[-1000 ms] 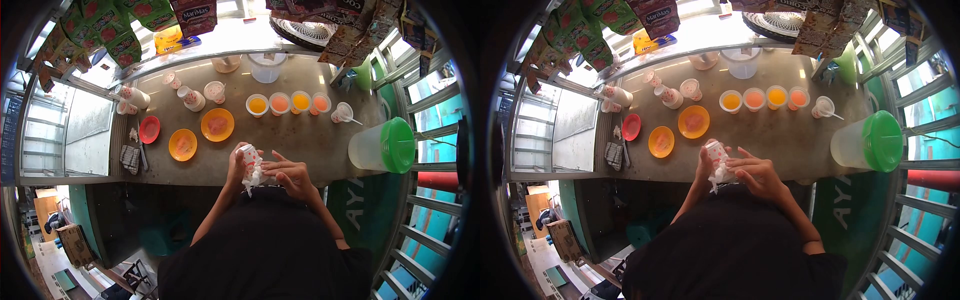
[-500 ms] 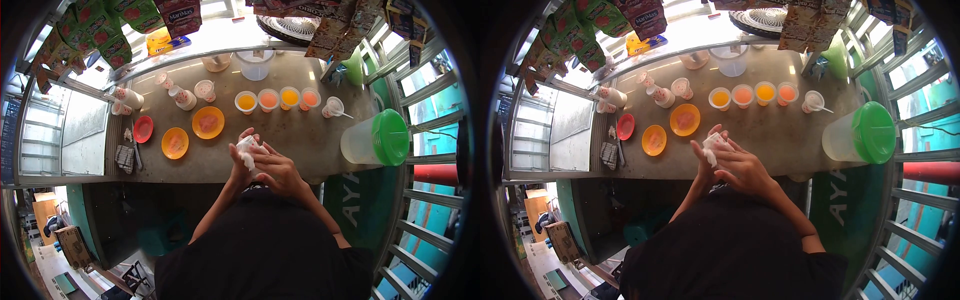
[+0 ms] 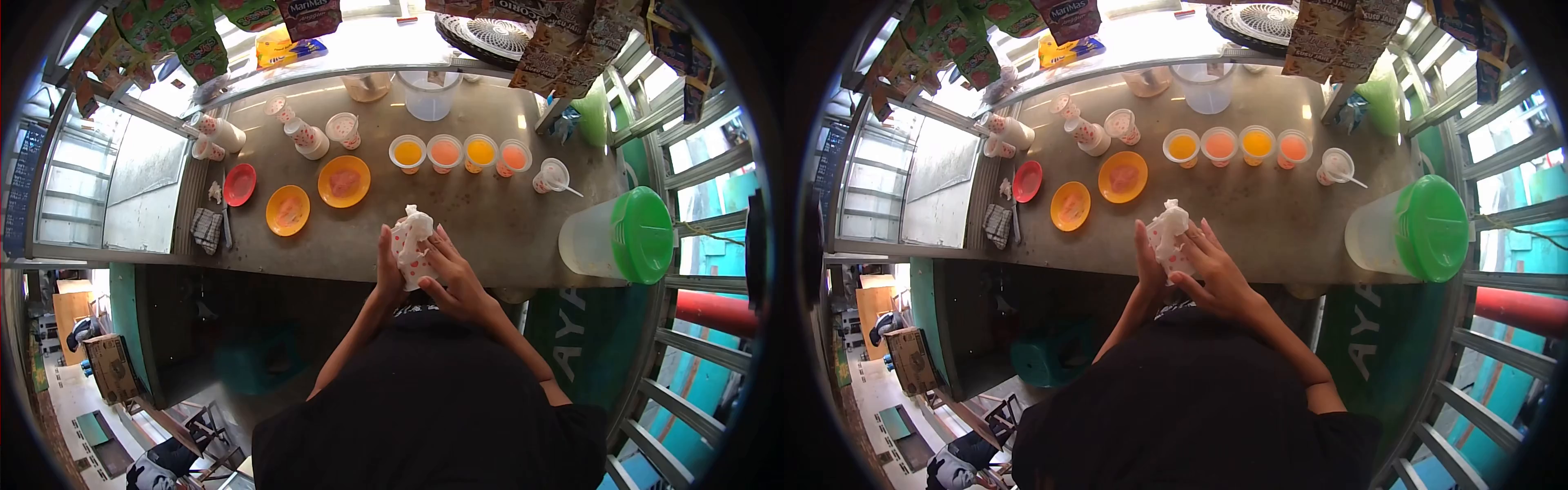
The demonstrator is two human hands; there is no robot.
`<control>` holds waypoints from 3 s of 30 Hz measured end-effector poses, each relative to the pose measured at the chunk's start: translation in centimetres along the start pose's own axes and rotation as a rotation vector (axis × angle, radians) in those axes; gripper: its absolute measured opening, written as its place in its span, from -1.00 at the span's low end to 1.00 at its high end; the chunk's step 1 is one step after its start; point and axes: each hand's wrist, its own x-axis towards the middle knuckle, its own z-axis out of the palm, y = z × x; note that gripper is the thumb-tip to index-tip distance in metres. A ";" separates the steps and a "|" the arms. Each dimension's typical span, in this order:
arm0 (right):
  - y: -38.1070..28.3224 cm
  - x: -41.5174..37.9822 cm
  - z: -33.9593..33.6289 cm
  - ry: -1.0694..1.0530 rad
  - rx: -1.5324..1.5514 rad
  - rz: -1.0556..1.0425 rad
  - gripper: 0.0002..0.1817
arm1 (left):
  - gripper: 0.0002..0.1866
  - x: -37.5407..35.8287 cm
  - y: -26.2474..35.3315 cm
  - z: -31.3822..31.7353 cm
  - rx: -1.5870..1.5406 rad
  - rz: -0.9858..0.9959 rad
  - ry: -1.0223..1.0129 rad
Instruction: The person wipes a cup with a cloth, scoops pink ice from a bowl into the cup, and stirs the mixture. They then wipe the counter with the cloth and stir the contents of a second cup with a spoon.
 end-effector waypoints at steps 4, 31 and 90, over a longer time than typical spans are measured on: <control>0.3 -0.2 0.6 0.126 0.196 0.047 -0.65 | -0.37 -0.5 0.3 -0.9 -0.007 -0.004 0.029; -1.4 10.0 13.7 0.384 0.359 0.324 -0.91 | -0.34 -2.4 13.7 -11.8 0.089 0.070 0.018; -2.7 5.9 18.3 0.289 0.079 0.215 -0.65 | -0.38 -1.0 14.1 -15.5 1.188 0.502 -0.432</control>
